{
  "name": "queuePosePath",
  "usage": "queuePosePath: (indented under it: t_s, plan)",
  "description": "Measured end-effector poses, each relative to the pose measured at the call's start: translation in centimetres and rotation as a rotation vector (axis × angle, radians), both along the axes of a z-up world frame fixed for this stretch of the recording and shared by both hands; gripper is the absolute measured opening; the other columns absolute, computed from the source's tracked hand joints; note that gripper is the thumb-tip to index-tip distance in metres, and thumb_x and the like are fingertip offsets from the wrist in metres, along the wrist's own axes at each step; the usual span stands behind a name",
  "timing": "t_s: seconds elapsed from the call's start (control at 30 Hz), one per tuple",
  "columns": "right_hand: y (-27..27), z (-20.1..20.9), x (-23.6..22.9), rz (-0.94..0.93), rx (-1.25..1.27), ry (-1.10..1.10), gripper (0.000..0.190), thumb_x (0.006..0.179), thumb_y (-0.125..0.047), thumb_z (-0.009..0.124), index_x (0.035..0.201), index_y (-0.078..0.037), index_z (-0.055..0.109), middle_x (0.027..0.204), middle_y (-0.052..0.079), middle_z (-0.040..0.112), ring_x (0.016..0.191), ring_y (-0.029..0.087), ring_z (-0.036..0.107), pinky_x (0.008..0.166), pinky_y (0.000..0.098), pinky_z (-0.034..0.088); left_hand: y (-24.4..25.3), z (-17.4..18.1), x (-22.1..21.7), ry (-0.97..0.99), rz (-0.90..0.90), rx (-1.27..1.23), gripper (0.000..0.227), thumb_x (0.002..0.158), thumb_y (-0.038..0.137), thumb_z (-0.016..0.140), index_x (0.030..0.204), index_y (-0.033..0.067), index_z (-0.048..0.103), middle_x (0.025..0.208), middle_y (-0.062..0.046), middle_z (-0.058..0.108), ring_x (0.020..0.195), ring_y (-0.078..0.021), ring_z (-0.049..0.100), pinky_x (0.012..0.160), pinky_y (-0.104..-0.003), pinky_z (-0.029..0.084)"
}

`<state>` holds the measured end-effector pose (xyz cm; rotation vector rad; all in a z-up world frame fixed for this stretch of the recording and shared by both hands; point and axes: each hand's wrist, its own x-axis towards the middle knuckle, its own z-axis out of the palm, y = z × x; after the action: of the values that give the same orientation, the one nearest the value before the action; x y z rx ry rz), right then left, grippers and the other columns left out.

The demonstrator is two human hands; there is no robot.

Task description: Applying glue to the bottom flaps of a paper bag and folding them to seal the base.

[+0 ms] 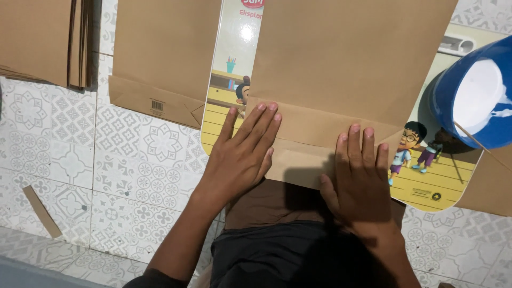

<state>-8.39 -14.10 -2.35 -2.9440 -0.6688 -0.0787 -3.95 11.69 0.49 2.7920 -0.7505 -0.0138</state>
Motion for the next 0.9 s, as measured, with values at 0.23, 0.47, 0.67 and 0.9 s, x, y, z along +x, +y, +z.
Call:
queuePosePath:
  t_s: [0.23, 0.47, 0.67, 0.9]
  plan:
    - [-0.4, 0.5, 0.2, 0.015, 0.077, 0.08, 0.075, 0.1, -0.037, 0.047, 0.155, 0.013, 0.034, 0.164, 0.034, 0.026, 0.155, 0.045, 0.019, 0.124, 0.0571, 0.014, -1.7, -0.3, -0.7, 0.003, 0.043, 0.019, 0.067, 0.104, 0.029, 0.054, 0.155, -0.009, 0.034, 0.165, -0.024, 0.034, 0.156, -0.0312, 0.026, 0.127, -0.054, 0.017]
    - [-0.5, 1.3, 0.6, -0.012, 0.128, 0.176, 0.077, 0.094, -0.036, 0.055, 0.15, 0.013, 0.036, 0.16, 0.039, 0.031, 0.15, 0.055, 0.03, 0.119, 0.066, 0.023, -3.5, -0.5, 0.9, 0.05, -0.027, -0.063, 0.065, 0.103, 0.039, 0.055, 0.158, 0.0073, 0.041, 0.167, -0.018, 0.03, 0.156, -0.0323, 0.024, 0.126, -0.058, 0.013]
    - [-1.6, 1.4, 0.9, -0.109, 0.08, 0.12, 0.071, 0.097, -0.033, 0.053, 0.149, 0.013, 0.037, 0.158, 0.041, 0.036, 0.15, 0.054, 0.033, 0.12, 0.0672, 0.022, -4.2, -0.9, 1.0, 0.038, -0.008, -0.015, 0.069, 0.105, 0.045, 0.055, 0.16, 0.0082, 0.037, 0.168, -0.015, 0.029, 0.157, -0.033, 0.021, 0.127, -0.055, 0.014]
    - [-2.5, 2.4, 1.7, -0.236, 0.148, 0.117, 0.07, 0.098, -0.023, 0.053, 0.147, 0.025, 0.039, 0.157, 0.047, 0.03, 0.149, 0.061, 0.027, 0.12, 0.07, 0.021, -4.7, -1.0, 0.6, 0.029, 0.019, 0.029, 0.082, 0.103, 0.057, 0.053, 0.16, 0.0022, 0.034, 0.169, -0.017, 0.025, 0.157, -0.0366, 0.018, 0.126, -0.058, 0.015]
